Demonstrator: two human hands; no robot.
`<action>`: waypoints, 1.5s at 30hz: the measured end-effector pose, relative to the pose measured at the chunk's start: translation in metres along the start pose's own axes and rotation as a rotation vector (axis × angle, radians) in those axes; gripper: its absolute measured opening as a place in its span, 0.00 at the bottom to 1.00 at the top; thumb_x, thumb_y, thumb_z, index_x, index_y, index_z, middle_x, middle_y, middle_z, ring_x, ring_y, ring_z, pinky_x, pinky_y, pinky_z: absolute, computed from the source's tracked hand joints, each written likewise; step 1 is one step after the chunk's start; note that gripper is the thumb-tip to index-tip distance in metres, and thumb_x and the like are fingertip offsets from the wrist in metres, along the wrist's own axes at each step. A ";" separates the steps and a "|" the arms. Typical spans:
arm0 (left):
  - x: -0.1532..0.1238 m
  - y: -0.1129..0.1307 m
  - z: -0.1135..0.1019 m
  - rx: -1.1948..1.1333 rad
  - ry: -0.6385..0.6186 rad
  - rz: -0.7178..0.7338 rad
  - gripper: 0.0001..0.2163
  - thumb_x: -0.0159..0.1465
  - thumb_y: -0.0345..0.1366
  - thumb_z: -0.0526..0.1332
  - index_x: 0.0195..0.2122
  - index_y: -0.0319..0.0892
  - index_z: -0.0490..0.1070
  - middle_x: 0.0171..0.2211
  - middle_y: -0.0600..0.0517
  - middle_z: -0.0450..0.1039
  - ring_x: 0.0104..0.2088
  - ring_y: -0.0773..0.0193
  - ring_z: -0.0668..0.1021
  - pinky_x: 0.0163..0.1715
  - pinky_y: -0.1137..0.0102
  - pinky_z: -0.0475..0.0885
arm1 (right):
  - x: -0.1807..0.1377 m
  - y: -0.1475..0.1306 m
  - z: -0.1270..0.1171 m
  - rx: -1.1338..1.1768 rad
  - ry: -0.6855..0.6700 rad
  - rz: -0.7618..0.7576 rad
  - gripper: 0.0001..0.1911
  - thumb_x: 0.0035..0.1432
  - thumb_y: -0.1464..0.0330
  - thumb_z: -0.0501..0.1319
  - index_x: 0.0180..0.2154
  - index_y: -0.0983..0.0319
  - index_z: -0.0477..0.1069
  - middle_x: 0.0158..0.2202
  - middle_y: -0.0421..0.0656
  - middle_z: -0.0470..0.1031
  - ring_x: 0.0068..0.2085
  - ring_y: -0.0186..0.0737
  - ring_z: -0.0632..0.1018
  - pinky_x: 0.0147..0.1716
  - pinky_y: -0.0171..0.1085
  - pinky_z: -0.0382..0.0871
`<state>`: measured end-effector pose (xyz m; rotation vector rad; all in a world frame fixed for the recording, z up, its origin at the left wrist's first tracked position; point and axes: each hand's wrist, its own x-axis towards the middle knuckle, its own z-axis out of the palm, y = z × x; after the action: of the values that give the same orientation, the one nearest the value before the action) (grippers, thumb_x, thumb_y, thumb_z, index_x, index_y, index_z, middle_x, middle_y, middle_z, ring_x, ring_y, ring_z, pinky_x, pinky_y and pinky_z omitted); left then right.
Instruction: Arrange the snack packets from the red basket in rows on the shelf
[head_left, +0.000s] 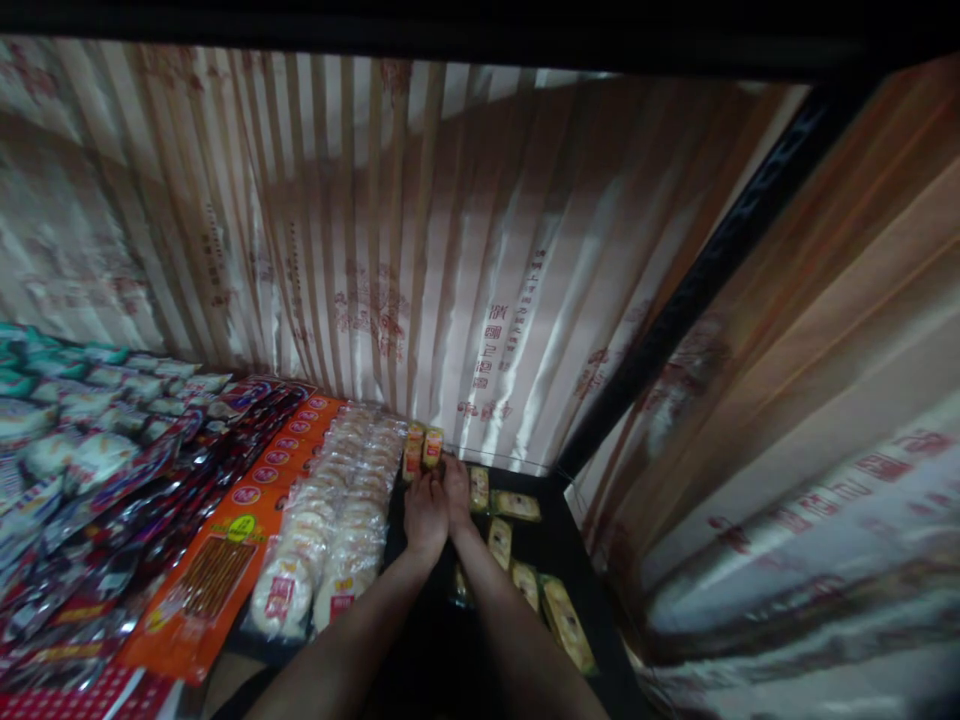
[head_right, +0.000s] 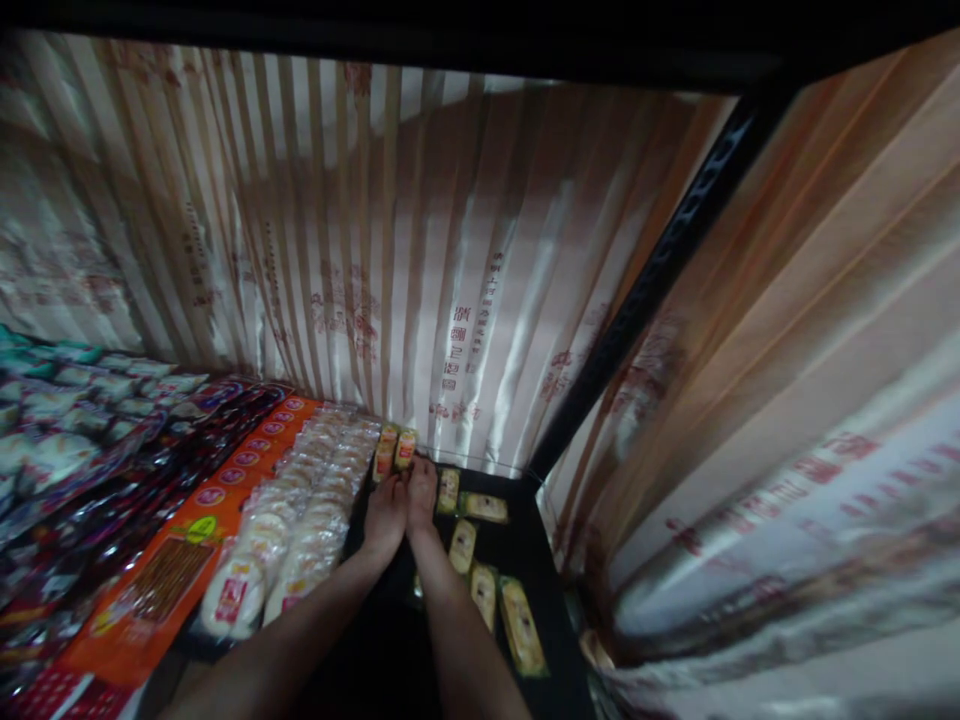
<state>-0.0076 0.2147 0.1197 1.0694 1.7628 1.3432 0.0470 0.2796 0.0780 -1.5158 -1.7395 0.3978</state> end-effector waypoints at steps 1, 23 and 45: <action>-0.005 0.002 -0.002 0.002 -0.012 0.008 0.10 0.57 0.28 0.53 0.35 0.41 0.72 0.47 0.42 0.72 0.58 0.54 0.63 0.58 0.62 0.54 | -0.006 -0.001 -0.005 0.030 0.002 -0.023 0.19 0.48 0.76 0.51 0.41 0.62 0.71 0.41 0.46 0.73 0.45 0.40 0.72 0.48 0.38 0.64; -0.146 -0.029 -0.043 0.612 -0.435 0.395 0.21 0.58 0.25 0.47 0.53 0.37 0.63 0.55 0.46 0.62 0.53 0.61 0.65 0.55 0.67 0.60 | -0.176 -0.014 -0.102 -0.013 -0.109 0.009 0.21 0.52 0.77 0.46 0.43 0.67 0.73 0.43 0.52 0.75 0.45 0.41 0.75 0.49 0.39 0.65; -0.116 -0.013 -0.079 0.309 -0.235 0.362 0.18 0.60 0.34 0.50 0.52 0.37 0.61 0.46 0.44 0.68 0.44 0.62 0.73 0.49 0.65 0.67 | -0.163 -0.027 -0.100 0.171 -0.219 0.032 0.12 0.50 0.68 0.55 0.36 0.63 0.71 0.32 0.44 0.76 0.28 0.39 0.76 0.32 0.37 0.69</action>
<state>-0.0277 0.0753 0.1301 1.7096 1.6865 1.1064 0.0979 0.0959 0.1041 -1.4205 -1.7982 0.7335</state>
